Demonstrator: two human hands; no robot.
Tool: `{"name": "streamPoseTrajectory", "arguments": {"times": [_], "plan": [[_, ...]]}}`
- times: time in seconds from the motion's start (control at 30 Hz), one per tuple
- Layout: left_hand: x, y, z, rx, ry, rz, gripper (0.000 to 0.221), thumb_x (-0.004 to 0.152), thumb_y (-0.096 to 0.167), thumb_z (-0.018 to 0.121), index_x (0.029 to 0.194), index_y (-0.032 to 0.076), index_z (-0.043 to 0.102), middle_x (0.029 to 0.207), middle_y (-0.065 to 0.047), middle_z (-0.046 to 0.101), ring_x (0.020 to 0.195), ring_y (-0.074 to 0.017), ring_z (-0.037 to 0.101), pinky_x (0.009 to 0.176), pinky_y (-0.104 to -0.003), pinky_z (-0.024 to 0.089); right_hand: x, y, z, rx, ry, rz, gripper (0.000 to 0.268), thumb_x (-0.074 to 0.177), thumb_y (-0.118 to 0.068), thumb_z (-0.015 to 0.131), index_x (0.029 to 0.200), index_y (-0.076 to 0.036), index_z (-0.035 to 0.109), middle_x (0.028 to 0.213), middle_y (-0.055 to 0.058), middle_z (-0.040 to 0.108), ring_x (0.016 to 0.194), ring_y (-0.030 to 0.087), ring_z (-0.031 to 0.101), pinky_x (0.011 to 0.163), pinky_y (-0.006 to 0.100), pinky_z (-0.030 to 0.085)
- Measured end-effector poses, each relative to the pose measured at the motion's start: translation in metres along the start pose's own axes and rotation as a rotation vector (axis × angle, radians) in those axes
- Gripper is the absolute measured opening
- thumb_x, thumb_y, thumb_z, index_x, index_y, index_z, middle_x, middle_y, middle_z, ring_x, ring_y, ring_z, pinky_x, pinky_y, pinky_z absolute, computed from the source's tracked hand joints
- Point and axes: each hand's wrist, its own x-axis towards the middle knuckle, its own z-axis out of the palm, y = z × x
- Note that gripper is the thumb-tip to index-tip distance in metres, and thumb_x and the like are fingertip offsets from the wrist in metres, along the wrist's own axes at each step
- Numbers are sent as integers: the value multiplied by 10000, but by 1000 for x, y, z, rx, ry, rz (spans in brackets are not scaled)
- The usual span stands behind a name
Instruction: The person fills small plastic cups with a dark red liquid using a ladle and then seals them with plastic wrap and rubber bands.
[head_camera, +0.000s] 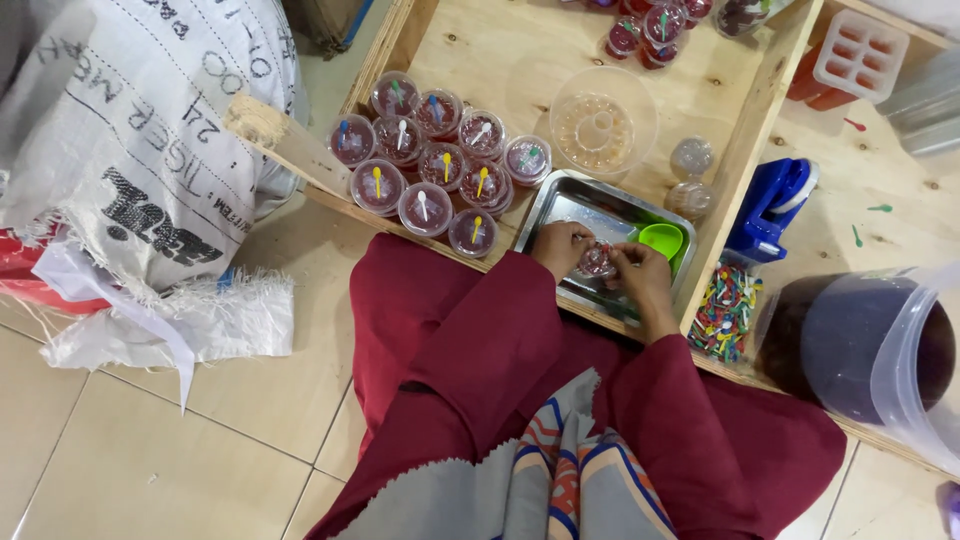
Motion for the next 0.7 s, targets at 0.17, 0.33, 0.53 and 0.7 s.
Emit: {"name": "streamPoseTrajectory", "arguments": {"times": [0.17,0.33,0.53,0.7], "plan": [[-10,21,-21,12,3,13,142,866,265,747,991,234,807,757,-80,693,806,-285,736,747,-380,593,2,1,-3,301,-42,-16,241,900,-149,790,1119,-55,752,921,184,709,670,251,703,577,416,634],[-27,52,-59,-9,31,5,348,881,313,705,1214,218,740,897,-69,718,893,-283,739,804,-400,592,-15,-53,-26,528,-65,-13,330,937,-119,783,1187,62,666,992,218,629,668,291,690,628,462,658],[-59,83,-94,-505,142,-137,707,851,264,760,1472,18,530,1226,-239,646,1075,-351,715,866,-407,601,-6,-108,-28,644,-50,-83,305,950,-65,726,1193,101,642,1017,195,606,686,311,731,633,462,683],[-69,103,-126,-923,111,-193,803,980,246,670,1600,-33,244,1379,-227,508,1162,-241,560,938,-386,525,14,-143,-4,743,-76,-77,312,937,-92,755,1203,34,652,1023,139,606,728,346,755,668,468,700]]}}
